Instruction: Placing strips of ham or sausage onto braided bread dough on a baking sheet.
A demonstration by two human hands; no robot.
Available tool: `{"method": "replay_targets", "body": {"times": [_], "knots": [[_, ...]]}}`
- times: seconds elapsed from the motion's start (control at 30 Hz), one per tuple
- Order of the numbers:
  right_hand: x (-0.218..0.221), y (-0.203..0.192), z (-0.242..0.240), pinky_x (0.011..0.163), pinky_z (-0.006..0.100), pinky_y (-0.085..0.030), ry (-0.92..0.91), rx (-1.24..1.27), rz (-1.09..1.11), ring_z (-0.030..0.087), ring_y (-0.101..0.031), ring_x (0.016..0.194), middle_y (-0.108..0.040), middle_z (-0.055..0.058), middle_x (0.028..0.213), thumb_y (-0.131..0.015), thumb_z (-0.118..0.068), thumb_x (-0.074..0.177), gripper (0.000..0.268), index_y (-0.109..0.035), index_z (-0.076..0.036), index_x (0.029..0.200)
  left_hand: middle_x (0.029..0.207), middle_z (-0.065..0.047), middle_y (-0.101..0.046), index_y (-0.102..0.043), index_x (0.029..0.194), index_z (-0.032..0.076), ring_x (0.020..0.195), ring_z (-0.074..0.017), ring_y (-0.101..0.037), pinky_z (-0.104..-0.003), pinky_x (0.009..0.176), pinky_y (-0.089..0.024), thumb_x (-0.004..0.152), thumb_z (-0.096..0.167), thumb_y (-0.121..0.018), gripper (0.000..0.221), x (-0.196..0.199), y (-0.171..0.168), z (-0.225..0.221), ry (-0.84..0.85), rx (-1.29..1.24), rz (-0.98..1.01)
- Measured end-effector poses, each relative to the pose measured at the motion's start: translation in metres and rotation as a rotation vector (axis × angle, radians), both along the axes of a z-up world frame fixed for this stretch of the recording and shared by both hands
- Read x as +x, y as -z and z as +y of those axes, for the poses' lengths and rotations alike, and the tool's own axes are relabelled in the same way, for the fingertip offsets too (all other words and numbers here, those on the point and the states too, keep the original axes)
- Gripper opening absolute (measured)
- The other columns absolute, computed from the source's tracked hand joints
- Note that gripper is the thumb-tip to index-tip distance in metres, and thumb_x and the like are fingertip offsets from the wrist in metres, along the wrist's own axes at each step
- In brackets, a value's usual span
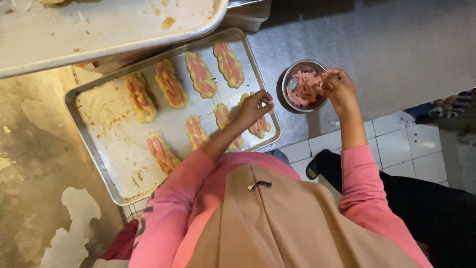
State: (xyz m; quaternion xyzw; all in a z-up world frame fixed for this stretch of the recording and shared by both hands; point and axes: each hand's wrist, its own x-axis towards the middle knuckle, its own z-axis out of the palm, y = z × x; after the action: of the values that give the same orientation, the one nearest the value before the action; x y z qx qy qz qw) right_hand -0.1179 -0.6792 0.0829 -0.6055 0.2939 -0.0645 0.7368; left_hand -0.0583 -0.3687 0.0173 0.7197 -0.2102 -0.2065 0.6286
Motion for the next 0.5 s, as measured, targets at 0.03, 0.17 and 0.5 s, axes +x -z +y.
{"method": "replay_targets", "body": {"times": [0.03,0.17,0.5], "knots": [[-0.004,-0.003,0.000,0.077,0.031,-0.069,0.004,-0.001,-0.004,0.012,-0.076,0.078,-0.071,0.002,0.096,-0.069,-0.011,0.097,0.023,-0.060,-0.010,0.117,0.090,0.001,-0.077,-0.070,0.105,0.024,0.070,-0.0117,-0.064,-0.025,0.064,-0.051,0.082,0.019,-0.081,0.026,-0.002,-0.001,-0.024,0.004,-0.001,-0.004],[-0.014,-0.030,0.013,0.078,0.032,-0.070,0.030,0.033,-0.040,0.016,-0.078,0.081,-0.072,0.005,0.097,-0.071,-0.010,0.095,0.026,-0.059,-0.008,0.118,0.105,-0.016,-0.075,-0.068,0.118,0.014,0.090,-0.0340,-0.074,-0.039,0.076,-0.060,0.080,0.015,-0.076,0.038,-0.003,-0.009,-0.098,0.022,-0.062,-0.229],[-0.001,-0.041,0.115,0.074,0.029,-0.069,-0.196,0.087,0.014,0.014,-0.074,0.077,-0.071,0.003,0.095,-0.067,-0.005,0.095,0.024,-0.059,-0.007,0.118,0.088,-0.009,-0.069,-0.069,0.111,0.002,0.076,-0.0118,-0.067,-0.022,0.069,-0.058,0.088,0.013,-0.079,0.028,-0.007,0.001,-0.026,0.005,-0.409,0.367]]}}
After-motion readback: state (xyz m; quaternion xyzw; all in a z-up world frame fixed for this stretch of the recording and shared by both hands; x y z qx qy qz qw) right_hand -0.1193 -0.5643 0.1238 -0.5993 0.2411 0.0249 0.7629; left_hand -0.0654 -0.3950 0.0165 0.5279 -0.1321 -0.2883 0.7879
